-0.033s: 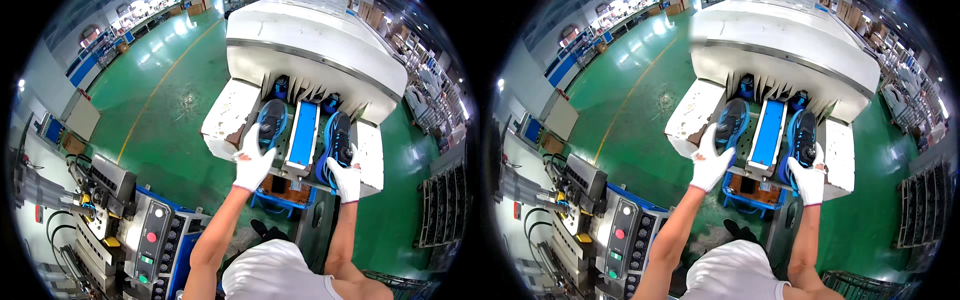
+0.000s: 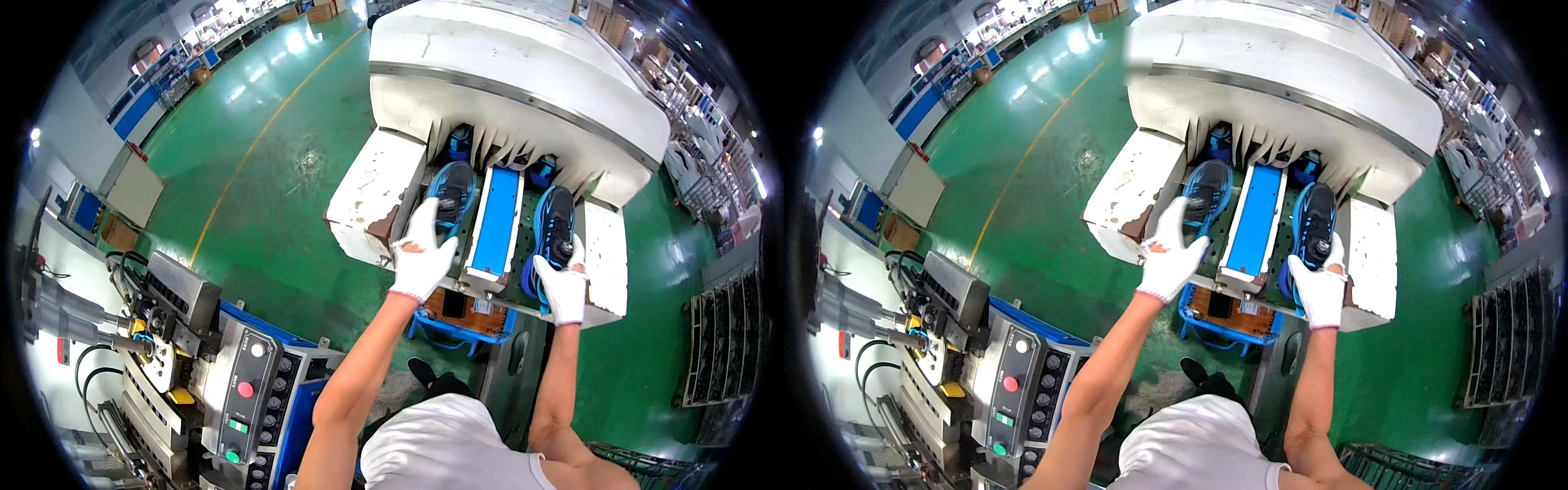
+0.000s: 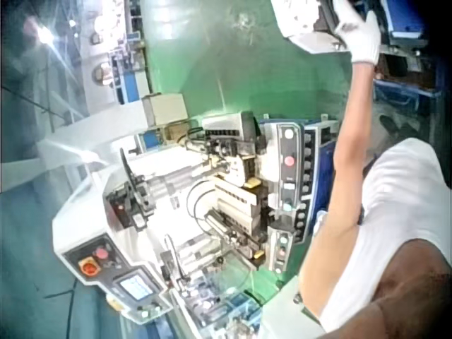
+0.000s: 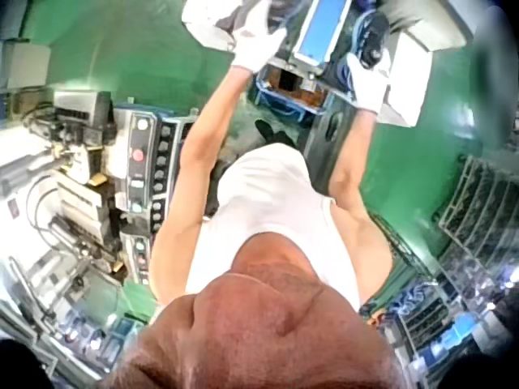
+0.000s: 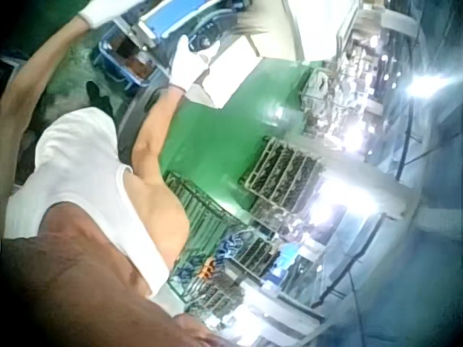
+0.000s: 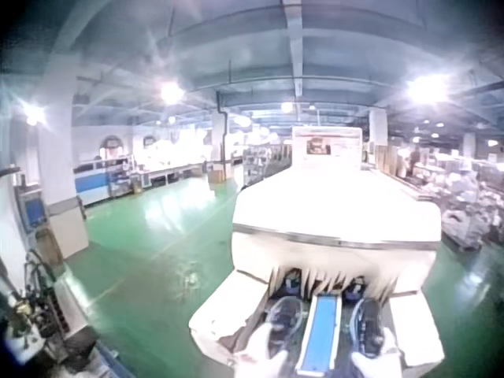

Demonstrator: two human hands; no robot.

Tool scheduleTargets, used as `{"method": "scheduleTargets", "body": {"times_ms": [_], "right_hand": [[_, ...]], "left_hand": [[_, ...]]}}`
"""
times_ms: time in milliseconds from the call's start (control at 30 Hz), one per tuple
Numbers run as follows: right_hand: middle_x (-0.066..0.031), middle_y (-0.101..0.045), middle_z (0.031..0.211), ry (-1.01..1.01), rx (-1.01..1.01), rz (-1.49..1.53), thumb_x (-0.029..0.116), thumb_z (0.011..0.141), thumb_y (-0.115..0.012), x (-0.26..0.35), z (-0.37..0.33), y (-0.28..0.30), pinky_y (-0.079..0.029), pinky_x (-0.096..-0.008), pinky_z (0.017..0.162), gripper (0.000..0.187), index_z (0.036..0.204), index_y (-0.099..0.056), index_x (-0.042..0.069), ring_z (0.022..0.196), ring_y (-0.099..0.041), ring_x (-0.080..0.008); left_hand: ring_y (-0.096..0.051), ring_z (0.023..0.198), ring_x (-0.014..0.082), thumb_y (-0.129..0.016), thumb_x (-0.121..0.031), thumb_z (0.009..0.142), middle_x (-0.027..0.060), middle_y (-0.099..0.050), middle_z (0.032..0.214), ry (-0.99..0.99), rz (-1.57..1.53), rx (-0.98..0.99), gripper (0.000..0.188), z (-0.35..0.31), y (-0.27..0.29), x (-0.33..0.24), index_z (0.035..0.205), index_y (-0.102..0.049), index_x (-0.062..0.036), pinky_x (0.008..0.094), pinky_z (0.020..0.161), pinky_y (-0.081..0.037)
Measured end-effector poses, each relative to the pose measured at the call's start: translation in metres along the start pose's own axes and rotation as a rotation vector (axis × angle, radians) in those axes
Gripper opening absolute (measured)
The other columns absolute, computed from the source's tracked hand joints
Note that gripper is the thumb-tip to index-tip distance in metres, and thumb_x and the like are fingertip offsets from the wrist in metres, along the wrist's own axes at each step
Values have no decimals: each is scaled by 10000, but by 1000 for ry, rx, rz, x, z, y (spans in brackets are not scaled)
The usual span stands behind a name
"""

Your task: The person picks up shoes from a conveyor belt, places them into a lasting or shaping machine, operates the machine using control buttons, and then moves the shoes back to the conveyor or a collection area.

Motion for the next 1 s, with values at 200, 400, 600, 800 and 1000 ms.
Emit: {"method": "scheduleTargets", "body": {"times_ms": [200, 400, 600, 800, 1000], "right_hand": [[-306, -643, 1293, -206, 213, -597, 400, 803, -790, 13, 92, -58, -483, -451, 1034, 815, 1430, -509, -39, 1206, -623, -438], [-214, -562, 1462, 442, 78, 258, 58, 1022, -614, 93, -26, -126, -440, -390, 1127, 491, 1477, -469, -62, 1323, -564, -295], [-257, -550, 1442, 366, 1805, 24, 148, 914, -752, 12, -251, -303, -433, -419, 1135, 667, 1470, -435, -41, 1348, -548, -315], [-281, -513, 1488, 919, 2203, -342, 169, 892, -764, 49, -415, -289, -438, -432, 1140, 738, 1498, -397, -37, 1378, -530, -355], [-259, -617, 1365, 1032, 2146, -380, 209, 827, -815, 38, -511, -312, -498, -415, 1068, 696, 1393, -521, -71, 1277, -614, -341]], "left_hand": [[-413, 1439, 409, -684, -306, 901, 290, -443, 1522, 198, -130, 134, 751, 55, -49, 59, 1498, -405, 55, 420, 1210, -325], [-477, 1393, 408, -610, -319, 956, 265, -468, 1511, 192, -63, 38, 653, -108, 39, 64, 1489, -433, 14, 445, 1185, -360], [-571, 1292, 391, -561, -388, 950, 235, -585, 1401, 1214, 354, -333, 579, -434, 211, 38, 1416, -538, -46, 466, 1096, -445], [-640, 1178, 357, -607, -361, 925, 214, -672, 1254, 1855, 615, -1559, 551, -773, 260, -182, 1347, -576, -9, 432, 1047, -476], [-512, 1345, 416, -693, -247, 907, 271, -504, 1468, 1687, 1332, -2023, 621, -920, 318, -389, 1444, -500, -3, 467, 1140, -403]]}}
Point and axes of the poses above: each hand's wrist, its own z-axis towards the middle knuckle, its own y-axis out of the back of the hand, x = y × z, the point moved 3 cm from there along z, towards the middle knuckle
